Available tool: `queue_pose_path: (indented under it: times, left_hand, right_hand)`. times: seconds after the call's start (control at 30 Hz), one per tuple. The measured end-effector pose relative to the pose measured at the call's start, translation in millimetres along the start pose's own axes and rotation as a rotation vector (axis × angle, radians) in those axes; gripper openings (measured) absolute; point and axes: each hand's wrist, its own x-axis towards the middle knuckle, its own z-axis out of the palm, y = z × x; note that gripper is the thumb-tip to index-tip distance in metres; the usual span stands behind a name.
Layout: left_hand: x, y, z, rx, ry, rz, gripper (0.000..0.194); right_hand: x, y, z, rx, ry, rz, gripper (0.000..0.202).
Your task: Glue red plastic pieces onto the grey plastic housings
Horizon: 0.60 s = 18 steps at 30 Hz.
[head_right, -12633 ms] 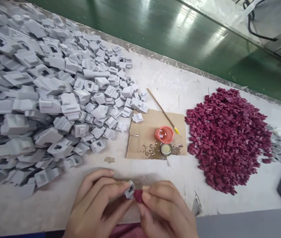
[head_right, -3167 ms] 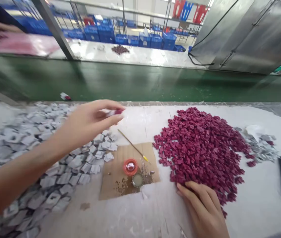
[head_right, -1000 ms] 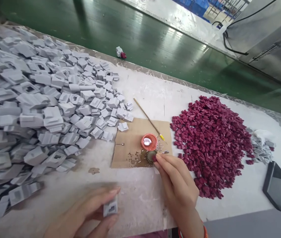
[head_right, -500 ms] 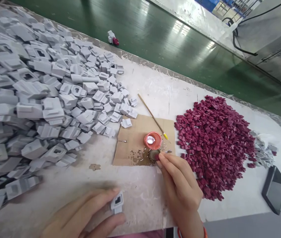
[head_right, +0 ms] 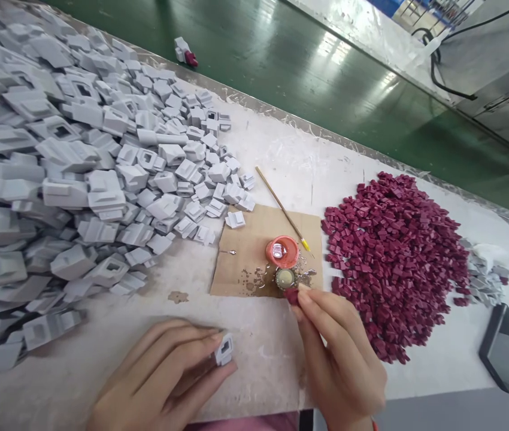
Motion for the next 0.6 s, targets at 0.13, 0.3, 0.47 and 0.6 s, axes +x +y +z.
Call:
queue_pose_path:
  times: [0.13,0.3,0.47,0.6]
  left_hand:
    - [1,2,1.8,-0.049,0.029,-0.024,0.006]
    - [0,2,-1.8,-0.082,0.033,-0.051,0.005]
    - [-1,-1,2.3,-0.093,0.03,-0.053,0.008]
    - [-3,1,1.6,-0.084,0.023,-0.06,0.005]
  right_hand:
    - [-6,-25,2,0.193,-0.051,0.096,0.036]
    - [-9,-47,14,0.407,-0.122,0.15,0.019]
    - [-16,-43,18,0.414,-0.189,0.101,0.03]
    - [-16,-43,18,0.425,-0.209,0.091,0.029]
